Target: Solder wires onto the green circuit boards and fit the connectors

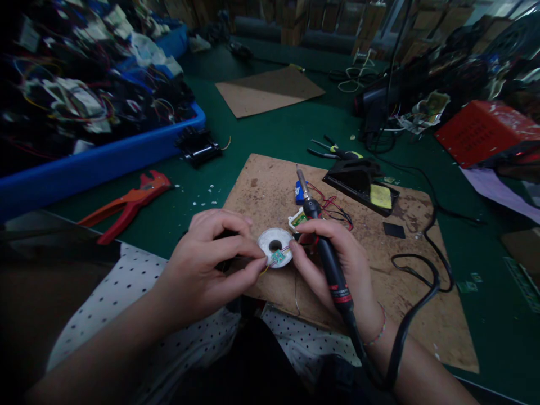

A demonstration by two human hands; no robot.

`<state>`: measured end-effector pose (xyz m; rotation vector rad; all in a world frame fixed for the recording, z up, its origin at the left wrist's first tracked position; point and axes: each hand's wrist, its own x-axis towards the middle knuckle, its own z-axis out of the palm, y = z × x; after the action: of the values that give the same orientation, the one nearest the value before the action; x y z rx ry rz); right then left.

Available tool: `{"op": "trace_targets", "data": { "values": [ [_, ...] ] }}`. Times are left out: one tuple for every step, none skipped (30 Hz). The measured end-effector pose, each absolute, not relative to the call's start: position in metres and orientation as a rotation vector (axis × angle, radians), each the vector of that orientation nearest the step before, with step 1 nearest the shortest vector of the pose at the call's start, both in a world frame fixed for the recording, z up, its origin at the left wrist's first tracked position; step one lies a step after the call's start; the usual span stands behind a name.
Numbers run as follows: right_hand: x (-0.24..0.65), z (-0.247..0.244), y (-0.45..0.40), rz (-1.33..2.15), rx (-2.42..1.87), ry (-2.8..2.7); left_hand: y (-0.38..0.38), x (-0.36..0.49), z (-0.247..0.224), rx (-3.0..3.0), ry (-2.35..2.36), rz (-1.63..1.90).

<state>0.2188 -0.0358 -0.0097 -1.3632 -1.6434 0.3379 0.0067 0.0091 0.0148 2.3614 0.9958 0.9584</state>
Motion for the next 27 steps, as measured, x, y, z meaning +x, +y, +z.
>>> {"op": "trace_targets", "data": {
  "values": [
    [0.219, -0.010, -0.036, 0.333, -1.361, -1.648, 0.009, 0.007, 0.014, 2.357, 0.992, 0.968],
    [0.219, -0.009, -0.036, 0.328, -1.361, -1.652, 0.008, 0.007, 0.014, 2.351, 0.979, 0.962],
    [0.219, -0.009, -0.036, 0.326, -1.363, -1.656, 0.007, 0.007, 0.014, 2.343, 0.962, 0.943],
    [0.220, -0.009, -0.036, 0.327, -1.363, -1.659, 0.007, 0.008, 0.014, 2.332, 0.946, 0.919],
    [0.220, -0.009, -0.036, 0.329, -1.363, -1.661, 0.006, 0.008, 0.013, 2.319, 0.934, 0.895],
    [0.220, -0.010, -0.037, 0.330, -1.361, -1.665, 0.006, 0.009, 0.013, 2.306, 0.928, 0.875],
    [0.220, -0.010, -0.037, 0.327, -1.361, -1.670, 0.005, 0.010, 0.012, 2.294, 0.927, 0.864],
    [0.220, -0.010, -0.037, 0.320, -1.361, -1.673, 0.005, 0.012, 0.011, 2.282, 0.932, 0.859],
    [0.220, -0.010, -0.037, 0.313, -1.360, -1.673, 0.004, 0.013, 0.009, 2.271, 0.934, 0.857],
    [0.220, -0.010, -0.037, 0.311, -1.358, -1.670, 0.004, 0.014, 0.008, 2.262, 0.932, 0.854],
    [0.220, -0.011, -0.037, 0.312, -1.357, -1.666, 0.004, 0.015, 0.006, 2.254, 0.931, 0.846],
    [0.219, -0.011, -0.037, 0.314, -1.356, -1.662, 0.003, 0.016, 0.005, 2.247, 0.926, 0.836],
    [0.219, -0.012, -0.037, 0.314, -1.357, -1.659, 0.003, 0.016, 0.003, 2.242, 0.923, 0.828],
    [0.219, -0.012, -0.037, 0.311, -1.356, -1.659, 0.003, 0.016, 0.002, 2.237, 0.923, 0.820],
    [0.220, -0.012, -0.036, 0.306, -1.358, -1.662, 0.002, 0.016, 0.001, 2.234, 0.925, 0.816],
    [0.220, -0.013, -0.036, 0.301, -1.358, -1.664, 0.002, 0.015, 0.001, 2.231, 0.928, 0.815],
    [0.220, -0.013, -0.036, 0.297, -1.355, -1.665, 0.001, 0.015, 0.000, 2.228, 0.933, 0.818],
    [0.220, -0.013, -0.037, 0.294, -1.352, -1.667, 0.001, 0.015, 0.001, 2.226, 0.938, 0.825],
    [0.220, -0.012, -0.037, 0.289, -1.351, -1.668, 0.000, 0.015, 0.001, 2.226, 0.944, 0.830],
    [0.220, -0.012, -0.037, 0.281, -1.350, -1.663, 0.000, 0.015, 0.001, 2.229, 0.948, 0.837],
    [0.220, -0.011, -0.037, 0.274, -1.350, -1.645, 0.000, 0.015, 0.001, 2.233, 0.951, 0.843],
    [0.220, -0.009, -0.037, 0.270, -1.348, -1.613, 0.000, 0.015, 0.002, 2.239, 0.953, 0.847],
    [0.220, -0.008, -0.037, 0.271, -1.343, -1.565, 0.000, 0.015, 0.002, 2.247, 0.951, 0.848],
    [0.220, -0.007, -0.037, 0.268, -1.335, -1.508, 0.000, 0.016, 0.002, 2.253, 0.948, 0.846],
    [0.221, -0.006, -0.037, 0.252, -1.321, -1.453, 0.001, 0.016, 0.002, 2.258, 0.948, 0.845],
    [0.222, -0.006, -0.037, 0.214, -1.301, -1.404, 0.001, 0.016, 0.002, 2.263, 0.948, 0.841],
    [0.225, -0.007, -0.038, 0.179, -1.285, -1.360, 0.001, 0.016, 0.002, 2.267, 0.948, 0.836]
  ]
}}
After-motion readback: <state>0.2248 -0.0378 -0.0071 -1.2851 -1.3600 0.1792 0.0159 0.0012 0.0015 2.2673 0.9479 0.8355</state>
